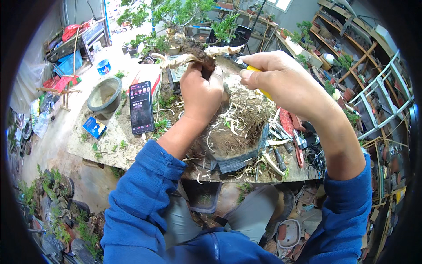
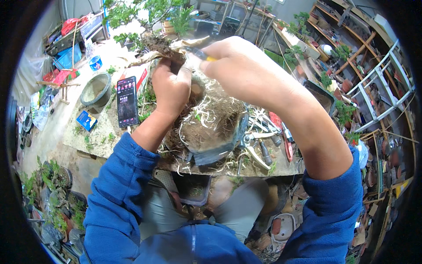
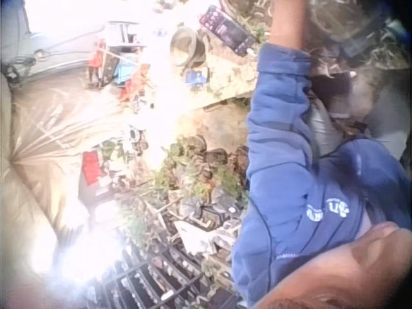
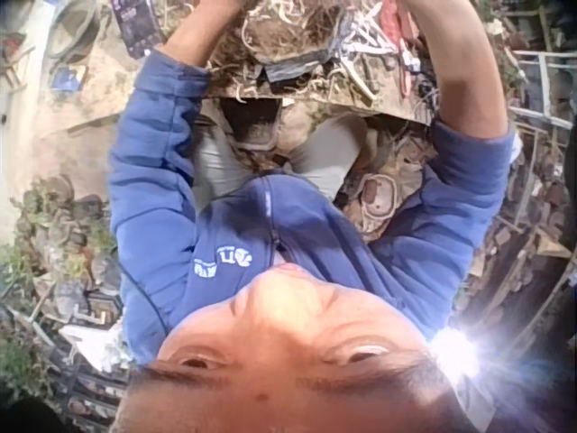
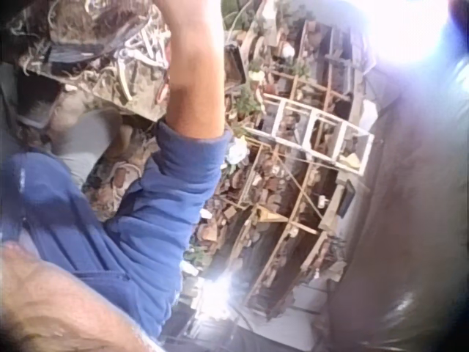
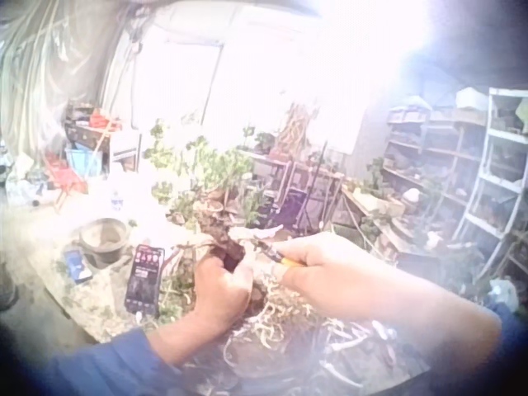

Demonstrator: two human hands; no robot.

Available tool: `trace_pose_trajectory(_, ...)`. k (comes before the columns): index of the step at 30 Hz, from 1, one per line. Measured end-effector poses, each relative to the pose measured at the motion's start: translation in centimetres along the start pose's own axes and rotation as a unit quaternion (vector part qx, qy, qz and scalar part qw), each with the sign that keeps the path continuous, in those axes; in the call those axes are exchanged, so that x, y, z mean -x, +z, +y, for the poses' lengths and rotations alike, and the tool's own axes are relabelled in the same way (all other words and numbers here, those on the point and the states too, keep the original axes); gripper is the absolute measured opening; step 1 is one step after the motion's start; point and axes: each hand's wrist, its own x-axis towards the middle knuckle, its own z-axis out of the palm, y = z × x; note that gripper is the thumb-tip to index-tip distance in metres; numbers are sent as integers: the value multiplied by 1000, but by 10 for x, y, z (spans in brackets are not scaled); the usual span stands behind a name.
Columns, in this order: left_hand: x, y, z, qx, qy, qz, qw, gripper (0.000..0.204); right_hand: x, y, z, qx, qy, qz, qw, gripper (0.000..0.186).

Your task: The person trims and shapes a small bonsai tree using pliers and a knife. They repeatedly cut small branches and scrape bark from the trunk, rotating the plant to access different sides. The work is performed on a cluttered table in a workshop filled with other potted plants and tools.

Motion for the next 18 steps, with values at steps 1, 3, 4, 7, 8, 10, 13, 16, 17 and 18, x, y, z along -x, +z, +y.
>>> trace_pose_trajectory(1, 1, 0, 1, -2, -10, 2, 1000, 15, 0, 0, -2, 7, 10, 0, 1000, 24)
trace_pose_trajectory(3, 2, -2, 1, 6, -9, -3, 1000, 16, -3, -1, -5, 20, 17, -5, 1000, 24)
trace_pose_trajectory(4, 1, -2, 1, 8, -14, -6, 1000, 16, -5, -3, -7, 27, 14, -8, 1000, 24)
trace_pose_trajectory(7, 0, -5, -1, 26, -23, -25, 999, 16, -12, -4, -13, 30, 21, -10, 999, 29)
trace_pose_trajectory(8, -2, -6, -2, 31, -39, -31, 998, 15, -12, -6, -15, 66, -21, -17, 997, 30)
trace_pose_trajectory(10, -2, -7, -3, 63, -27, -40, 997, 17, -13, -9, -16, 133, -66, -39, 988, 32)
trace_pose_trajectory(13, -1, -8, -5, 74, -35, -47, 996, 16, -11, -9, -14, 183, -82, -50, 978, 36)
trace_pose_trajectory(16, -2, -9, -5, 61, -19, -56, 996, 17, -13, -5, -11, 223, -147, -18, 964, 37)
trace_pose_trajectory(17, -2, -9, -5, 58, -14, -56, 997, 17, -13, -4, -10, 256, -174, -13, 951, 37)
trace_pose_trajectory(18, -2, -9, -5, 56, -13, -51, 997, 17, -14, -4, -9, 240, -165, -9, 957, 37)
